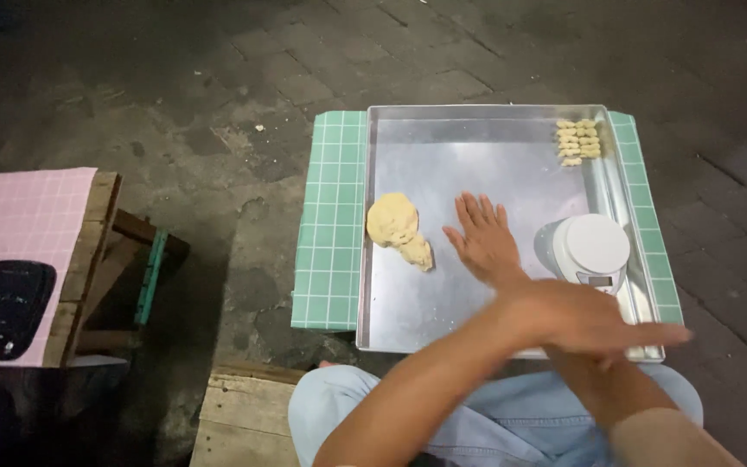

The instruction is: The person sits on a low platform and shapes small pieces of dough by hand. They roll the dough into small balls and then into elongated shapes, placing the finished pieces on a metal tray. A digital scale is used to weigh the dough pieces.

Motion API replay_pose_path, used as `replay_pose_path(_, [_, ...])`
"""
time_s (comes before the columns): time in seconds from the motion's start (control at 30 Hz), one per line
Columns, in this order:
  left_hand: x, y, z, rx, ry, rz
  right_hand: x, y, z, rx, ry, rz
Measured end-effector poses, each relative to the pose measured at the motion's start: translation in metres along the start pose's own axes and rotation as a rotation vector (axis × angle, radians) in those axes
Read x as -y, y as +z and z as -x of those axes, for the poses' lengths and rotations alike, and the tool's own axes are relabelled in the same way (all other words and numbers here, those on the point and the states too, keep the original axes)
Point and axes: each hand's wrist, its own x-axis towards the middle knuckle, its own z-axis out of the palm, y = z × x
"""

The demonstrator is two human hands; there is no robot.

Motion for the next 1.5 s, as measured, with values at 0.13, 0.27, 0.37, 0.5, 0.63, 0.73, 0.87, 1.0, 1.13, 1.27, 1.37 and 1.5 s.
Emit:
replay_pose_path(0.13, [0.198, 0.035, -0.071, -0.89, -0.255, -0.439, -0.022, 0.023, 0.053, -0.004, -0.102, 0.169])
replay_pose_path(0.27, [0.272, 0.042, -0.016, -1.762, -0.675, 0.232, -0.045, 0.04, 0.115, 0.036, -0.189, 0.202])
replay_pose_path(0.37, [0.266, 0.046, -0.016, -1.649, -0.78, 0.331, -0.044, 0.048, 0.1, -0.054, -0.175, 0.228])
replay_pose_path(0.5, [0.262, 0.05, -0.017, -1.632, -0.694, 0.373, -0.013, 0.031, 0.025, -0.199, -0.137, 0.22])
replay_pose_path(0.63, [0.259, 0.053, -0.015, -1.727, -0.629, 0.302, -0.002, 0.019, -0.043, -0.363, -0.108, 0.143])
replay_pose_path(0.73, [0.252, 0.048, -0.009, -1.778, -0.599, 0.271, -0.003, 0.021, -0.019, -0.354, -0.177, 0.139])
replay_pose_path(0.87, [0.25, 0.05, -0.01, -1.817, -0.581, 0.248, -0.024, 0.048, 0.077, -0.118, -0.253, 0.14])
replay_pose_path(1.0, [0.242, 0.049, -0.003, -1.799, -0.558, 0.241, -0.03, 0.055, 0.091, -0.107, -0.239, 0.144])
replay_pose_path(1.13, [0.252, 0.047, -0.011, -1.846, -0.523, 0.225, -0.016, 0.048, 0.002, -0.453, -0.207, 0.302])
replay_pose_path(1.27, [0.247, 0.047, -0.011, -1.86, -0.557, 0.186, -0.017, 0.039, -0.087, -0.472, -0.016, 0.067])
replay_pose_path(1.37, [0.248, 0.048, -0.014, -1.822, -0.551, 0.201, -0.004, 0.021, -0.067, -0.382, -0.006, 0.029])
replay_pose_path(1.5, [0.235, 0.045, -0.003, -1.855, -0.502, 0.201, -0.003, 0.036, 0.025, -0.294, -0.071, 0.032])
